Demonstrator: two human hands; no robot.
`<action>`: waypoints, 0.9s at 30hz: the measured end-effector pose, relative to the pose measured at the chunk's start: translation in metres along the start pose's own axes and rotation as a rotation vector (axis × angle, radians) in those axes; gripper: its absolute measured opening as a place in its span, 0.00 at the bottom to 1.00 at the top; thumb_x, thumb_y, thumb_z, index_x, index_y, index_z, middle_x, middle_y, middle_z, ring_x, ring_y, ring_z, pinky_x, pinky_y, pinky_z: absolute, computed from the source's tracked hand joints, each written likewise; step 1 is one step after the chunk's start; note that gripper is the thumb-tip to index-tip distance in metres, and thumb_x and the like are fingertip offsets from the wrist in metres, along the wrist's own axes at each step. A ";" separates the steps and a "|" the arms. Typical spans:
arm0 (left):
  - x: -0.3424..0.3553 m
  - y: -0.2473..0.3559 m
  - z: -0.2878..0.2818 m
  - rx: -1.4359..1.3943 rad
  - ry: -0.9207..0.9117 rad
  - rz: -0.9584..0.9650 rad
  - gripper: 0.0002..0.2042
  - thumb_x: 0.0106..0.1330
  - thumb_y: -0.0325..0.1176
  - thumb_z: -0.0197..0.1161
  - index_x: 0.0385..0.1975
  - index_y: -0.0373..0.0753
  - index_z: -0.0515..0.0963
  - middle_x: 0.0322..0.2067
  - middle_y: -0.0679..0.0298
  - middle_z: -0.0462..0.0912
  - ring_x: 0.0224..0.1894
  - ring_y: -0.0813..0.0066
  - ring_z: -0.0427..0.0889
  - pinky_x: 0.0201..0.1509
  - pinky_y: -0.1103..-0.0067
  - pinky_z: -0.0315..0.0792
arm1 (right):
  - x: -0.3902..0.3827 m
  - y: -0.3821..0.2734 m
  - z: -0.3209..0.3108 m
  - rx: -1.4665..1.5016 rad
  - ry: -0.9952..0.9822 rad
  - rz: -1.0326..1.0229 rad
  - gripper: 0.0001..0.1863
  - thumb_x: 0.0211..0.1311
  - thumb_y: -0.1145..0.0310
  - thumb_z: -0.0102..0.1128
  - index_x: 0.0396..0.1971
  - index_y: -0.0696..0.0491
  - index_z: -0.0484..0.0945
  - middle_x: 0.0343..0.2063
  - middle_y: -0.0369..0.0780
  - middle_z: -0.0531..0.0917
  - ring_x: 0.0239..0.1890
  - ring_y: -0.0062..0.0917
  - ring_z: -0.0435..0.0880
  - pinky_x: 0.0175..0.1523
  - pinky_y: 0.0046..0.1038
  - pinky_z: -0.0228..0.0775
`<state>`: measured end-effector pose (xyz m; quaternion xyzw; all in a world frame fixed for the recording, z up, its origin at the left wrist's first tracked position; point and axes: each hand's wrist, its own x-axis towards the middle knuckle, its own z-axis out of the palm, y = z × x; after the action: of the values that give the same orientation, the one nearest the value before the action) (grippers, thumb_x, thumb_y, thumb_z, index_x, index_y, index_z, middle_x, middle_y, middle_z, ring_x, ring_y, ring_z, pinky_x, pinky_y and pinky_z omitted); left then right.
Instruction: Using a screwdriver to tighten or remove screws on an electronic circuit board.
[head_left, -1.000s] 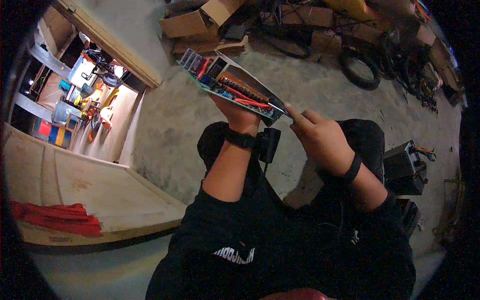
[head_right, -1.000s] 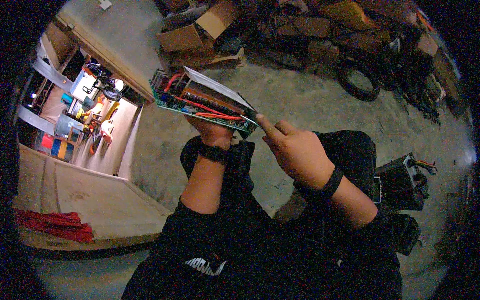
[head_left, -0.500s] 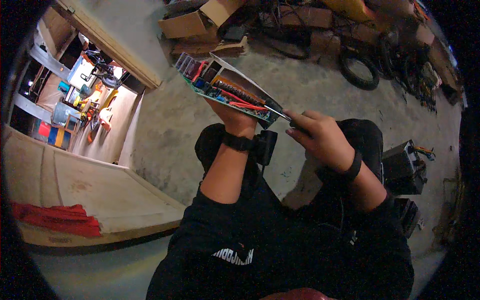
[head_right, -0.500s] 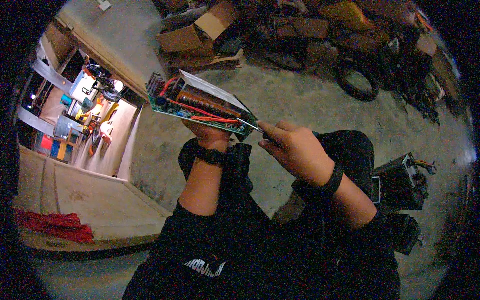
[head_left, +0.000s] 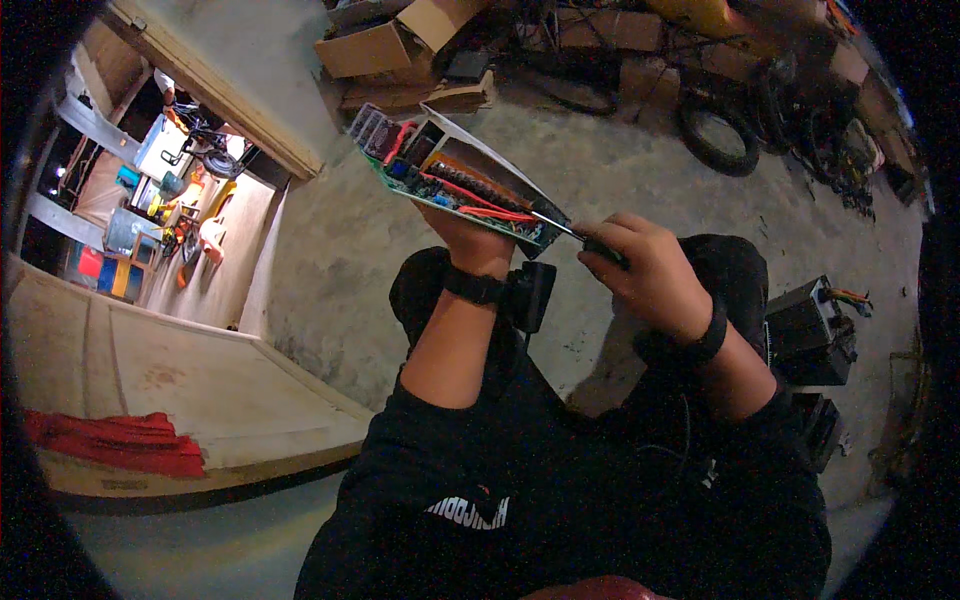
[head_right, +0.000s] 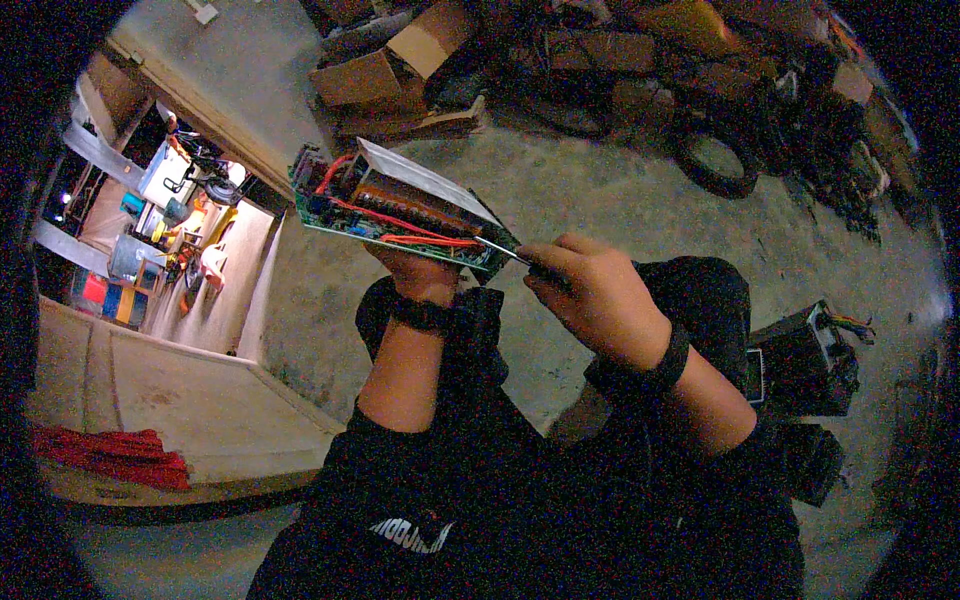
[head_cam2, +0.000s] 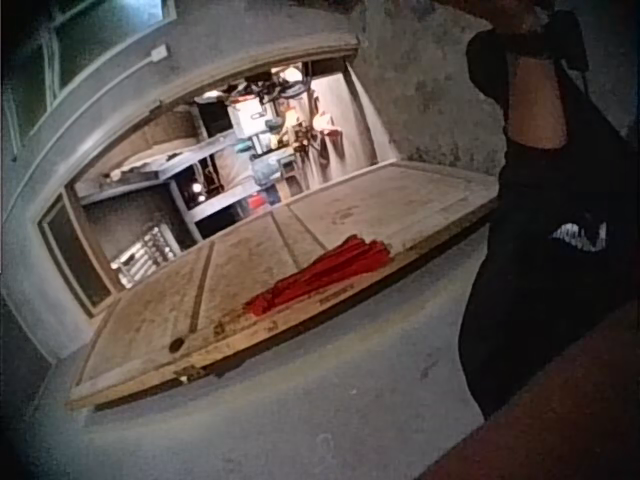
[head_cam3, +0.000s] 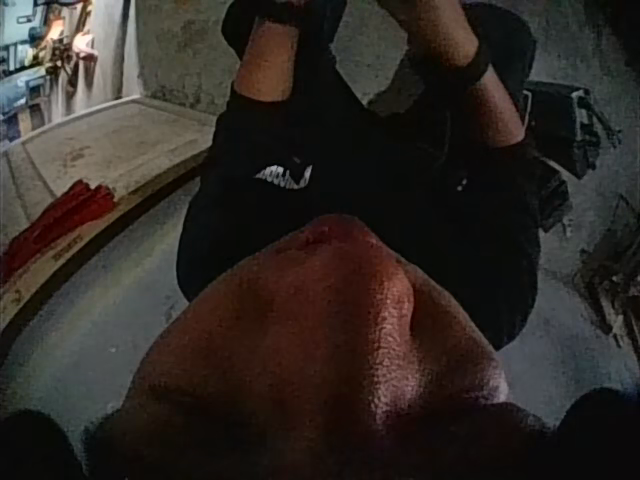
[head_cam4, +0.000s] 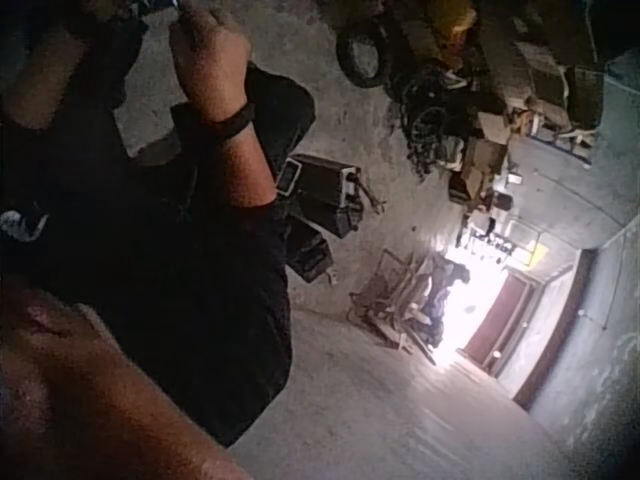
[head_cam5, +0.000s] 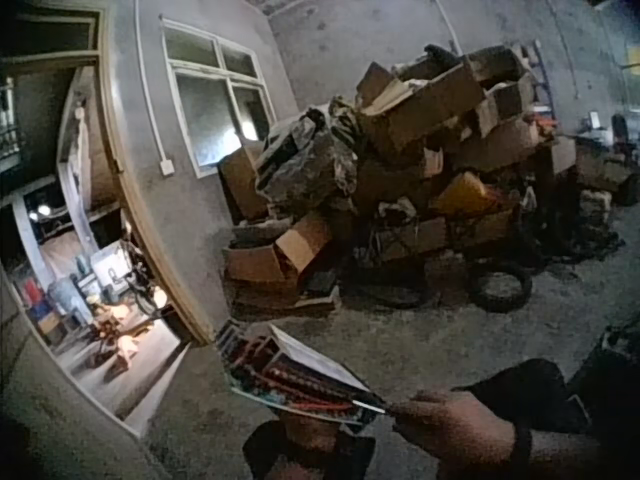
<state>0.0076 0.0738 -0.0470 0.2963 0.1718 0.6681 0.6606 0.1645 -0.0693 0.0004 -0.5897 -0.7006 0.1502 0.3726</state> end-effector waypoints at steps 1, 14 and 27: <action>0.000 -0.001 0.000 0.001 0.000 -0.002 0.18 0.71 0.52 0.40 0.44 0.45 0.67 0.39 0.65 0.74 0.42 0.74 0.77 0.44 0.76 0.77 | 0.000 0.001 0.001 -0.013 0.007 -0.025 0.13 0.56 0.70 0.61 0.41 0.54 0.79 0.26 0.48 0.78 0.30 0.44 0.78 0.35 0.37 0.70; -0.003 0.003 0.005 0.069 -0.018 0.027 0.20 0.70 0.55 0.40 0.43 0.45 0.69 0.38 0.66 0.75 0.39 0.72 0.78 0.44 0.71 0.77 | 0.001 -0.003 -0.008 -0.063 -0.148 0.008 0.13 0.58 0.68 0.59 0.41 0.57 0.78 0.30 0.51 0.79 0.32 0.45 0.79 0.36 0.36 0.70; -0.002 0.003 -0.008 0.028 -0.215 0.092 0.23 0.69 0.56 0.42 0.47 0.43 0.68 0.42 0.63 0.74 0.44 0.70 0.77 0.48 0.70 0.76 | 0.000 -0.005 -0.007 0.069 -0.106 0.118 0.10 0.60 0.68 0.54 0.39 0.56 0.78 0.29 0.51 0.80 0.31 0.48 0.79 0.35 0.40 0.72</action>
<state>0.0004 0.0732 -0.0518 0.3830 0.0956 0.6596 0.6396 0.1658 -0.0720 0.0091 -0.6081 -0.6778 0.2270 0.3453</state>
